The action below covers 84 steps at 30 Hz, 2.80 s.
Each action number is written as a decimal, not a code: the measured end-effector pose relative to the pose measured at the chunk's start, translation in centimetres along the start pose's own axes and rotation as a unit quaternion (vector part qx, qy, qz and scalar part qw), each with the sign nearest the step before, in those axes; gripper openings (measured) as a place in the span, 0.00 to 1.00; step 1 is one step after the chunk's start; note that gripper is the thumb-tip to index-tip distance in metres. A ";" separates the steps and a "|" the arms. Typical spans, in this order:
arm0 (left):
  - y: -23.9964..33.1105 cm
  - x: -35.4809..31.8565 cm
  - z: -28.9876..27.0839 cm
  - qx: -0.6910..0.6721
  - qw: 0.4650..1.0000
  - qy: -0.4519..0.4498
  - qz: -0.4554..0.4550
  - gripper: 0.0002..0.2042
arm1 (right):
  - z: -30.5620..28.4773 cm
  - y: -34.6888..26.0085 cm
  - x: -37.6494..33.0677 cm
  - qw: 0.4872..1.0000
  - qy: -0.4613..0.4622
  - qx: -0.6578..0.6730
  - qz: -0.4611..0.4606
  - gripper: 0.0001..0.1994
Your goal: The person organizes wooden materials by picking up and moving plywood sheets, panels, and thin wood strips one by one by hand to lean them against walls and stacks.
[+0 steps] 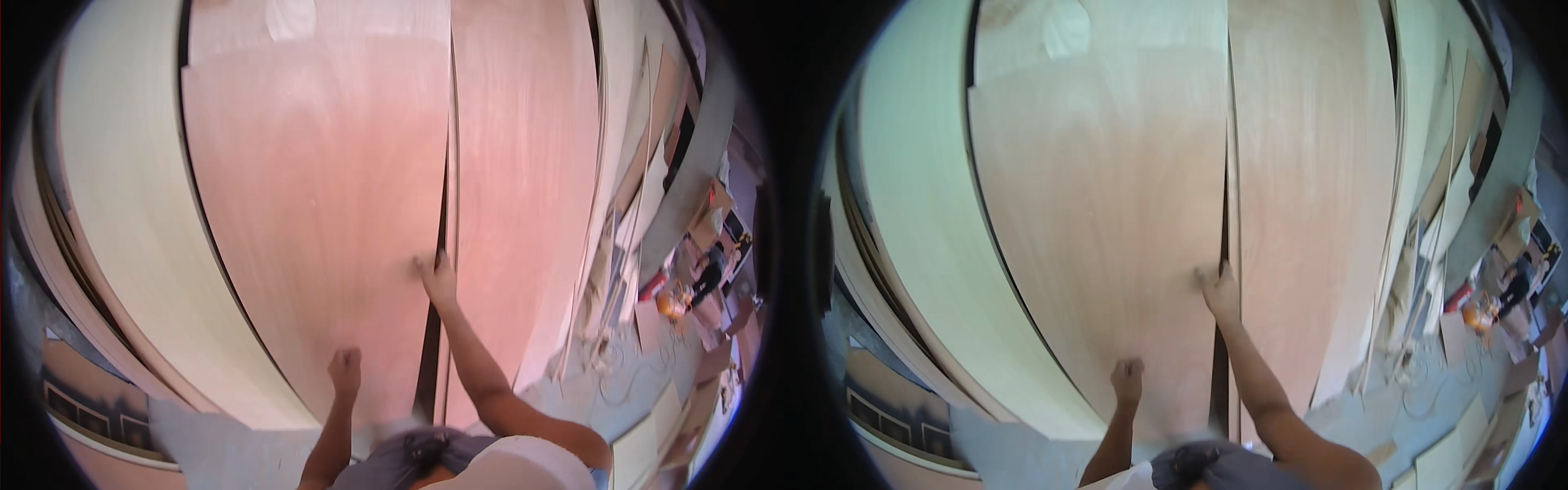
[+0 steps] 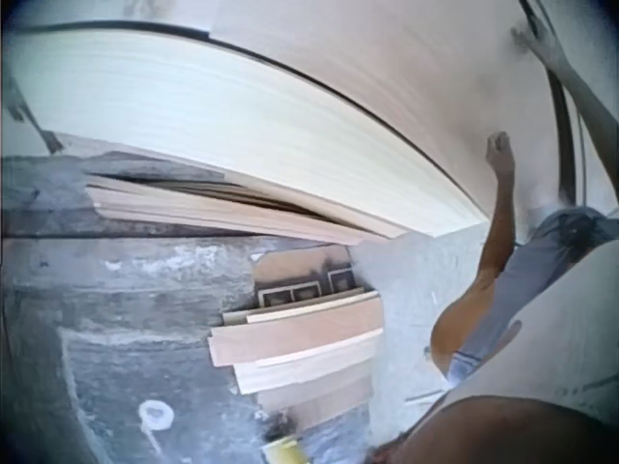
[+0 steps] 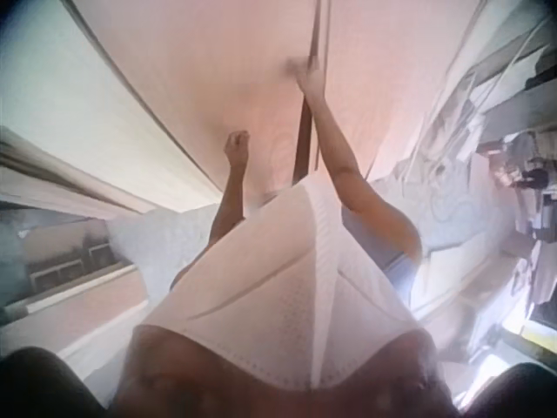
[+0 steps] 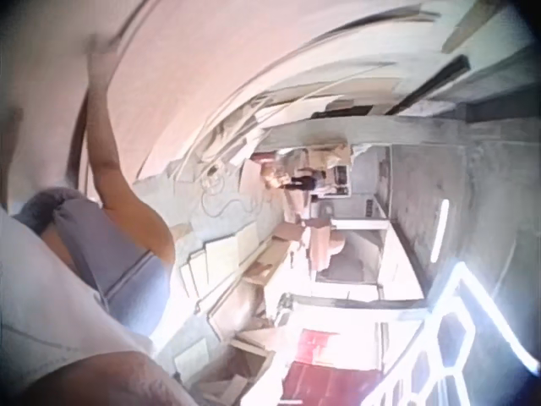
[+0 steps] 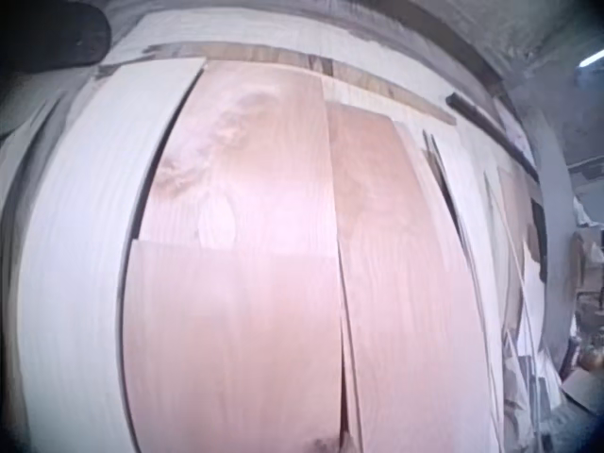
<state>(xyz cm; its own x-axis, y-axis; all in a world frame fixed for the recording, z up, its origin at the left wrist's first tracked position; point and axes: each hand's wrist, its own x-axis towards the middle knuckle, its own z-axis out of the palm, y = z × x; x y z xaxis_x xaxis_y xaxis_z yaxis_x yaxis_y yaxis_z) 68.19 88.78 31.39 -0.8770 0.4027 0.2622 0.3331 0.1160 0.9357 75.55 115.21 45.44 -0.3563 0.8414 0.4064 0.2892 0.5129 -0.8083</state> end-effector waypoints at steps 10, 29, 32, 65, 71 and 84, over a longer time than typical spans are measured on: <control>-8.3 -7.9 -9.4 0.089 0.979 -0.013 -0.183 0.12 | 0.9 -1.2 -0.4 0.993 0.004 -0.115 -0.002 0.47; -1.6 -2.7 3.7 -0.061 0.962 -0.264 -0.039 0.12 | -1.7 -3.0 -3.3 0.990 0.029 -0.138 0.010 0.42; -1.2 -2.8 4.1 -0.078 0.954 -0.277 -0.081 0.14 | -4.1 -0.7 -4.4 0.987 0.005 -0.157 0.028 0.37; 18.1 9.3 24.2 -0.067 0.990 0.068 0.102 0.28 | -27.8 24.7 18.9 0.997 0.044 0.064 0.027 0.38; 21.5 4.3 24.5 -0.198 0.980 -0.010 -0.032 0.29 | -33.2 24.0 16.5 0.991 -0.024 0.110 0.073 0.25; 20.8 3.3 28.7 -0.173 0.985 0.005 0.007 0.30 | -37.2 24.2 15.4 0.957 -0.085 0.272 0.048 0.26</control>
<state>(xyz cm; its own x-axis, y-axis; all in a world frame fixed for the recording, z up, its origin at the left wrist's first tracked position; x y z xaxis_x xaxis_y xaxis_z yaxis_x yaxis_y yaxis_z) 82.20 118.60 44.94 -0.8773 0.3922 0.2766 0.2089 -0.2069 0.9558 110.09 146.95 47.96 -0.5045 0.8162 0.2816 -0.1606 0.2318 -0.9594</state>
